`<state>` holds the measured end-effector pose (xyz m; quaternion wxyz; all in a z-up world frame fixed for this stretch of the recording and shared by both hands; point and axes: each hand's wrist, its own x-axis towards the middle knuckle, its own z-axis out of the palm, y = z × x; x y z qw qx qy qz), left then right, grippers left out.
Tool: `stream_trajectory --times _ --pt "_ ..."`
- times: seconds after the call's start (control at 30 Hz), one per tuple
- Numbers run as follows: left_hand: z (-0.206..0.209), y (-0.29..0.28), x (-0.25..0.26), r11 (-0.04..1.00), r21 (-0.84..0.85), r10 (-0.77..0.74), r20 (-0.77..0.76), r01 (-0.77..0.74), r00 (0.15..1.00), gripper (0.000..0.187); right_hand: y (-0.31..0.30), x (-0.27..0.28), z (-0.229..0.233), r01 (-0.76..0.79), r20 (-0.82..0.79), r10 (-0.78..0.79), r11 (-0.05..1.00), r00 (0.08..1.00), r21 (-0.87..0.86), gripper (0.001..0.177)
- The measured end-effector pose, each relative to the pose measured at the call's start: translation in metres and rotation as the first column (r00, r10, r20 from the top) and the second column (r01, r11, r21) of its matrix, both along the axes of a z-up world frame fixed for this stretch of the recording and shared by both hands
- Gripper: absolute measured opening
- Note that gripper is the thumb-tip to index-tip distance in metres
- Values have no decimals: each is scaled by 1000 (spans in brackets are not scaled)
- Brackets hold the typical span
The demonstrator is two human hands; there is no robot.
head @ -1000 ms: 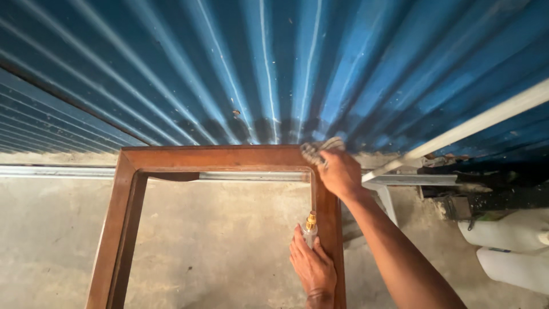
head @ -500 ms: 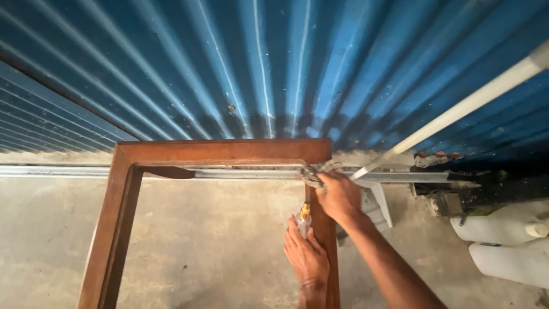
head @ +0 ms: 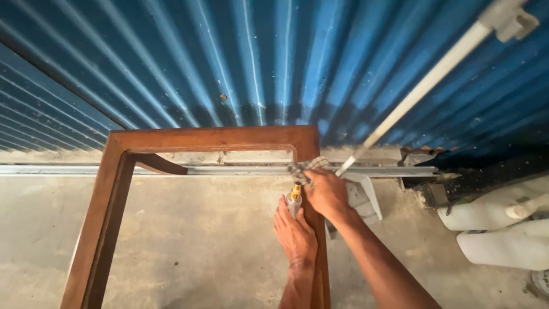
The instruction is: The person is cleaning a wooden stool using a spray bottle and a cloth. They spray the liquid onto the stool and wipe it down with the cloth, focusing on the edges and corners.
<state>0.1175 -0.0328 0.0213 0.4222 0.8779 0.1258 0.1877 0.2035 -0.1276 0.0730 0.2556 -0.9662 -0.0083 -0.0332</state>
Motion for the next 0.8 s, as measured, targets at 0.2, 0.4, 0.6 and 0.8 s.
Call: stream_trajectory --times 0.2,0.4,0.6,0.8 --pt "10 6 -9 993 -118 39 104 -27 994 60 -5 -37 -1 -132 65 131 991 989 10 39" --pt "24 28 -49 984 -176 27 98 -10 995 60 -3 -35 2 -87 113 88 996 990 -14 34" --pt "20 32 -122 994 -110 41 107 -30 993 62 2 -60 0 -187 122 188 982 975 -21 31" --pt "1 22 -135 996 -80 26 -15 -27 1000 65 0 -63 -4 -24 88 32 995 996 -92 29"
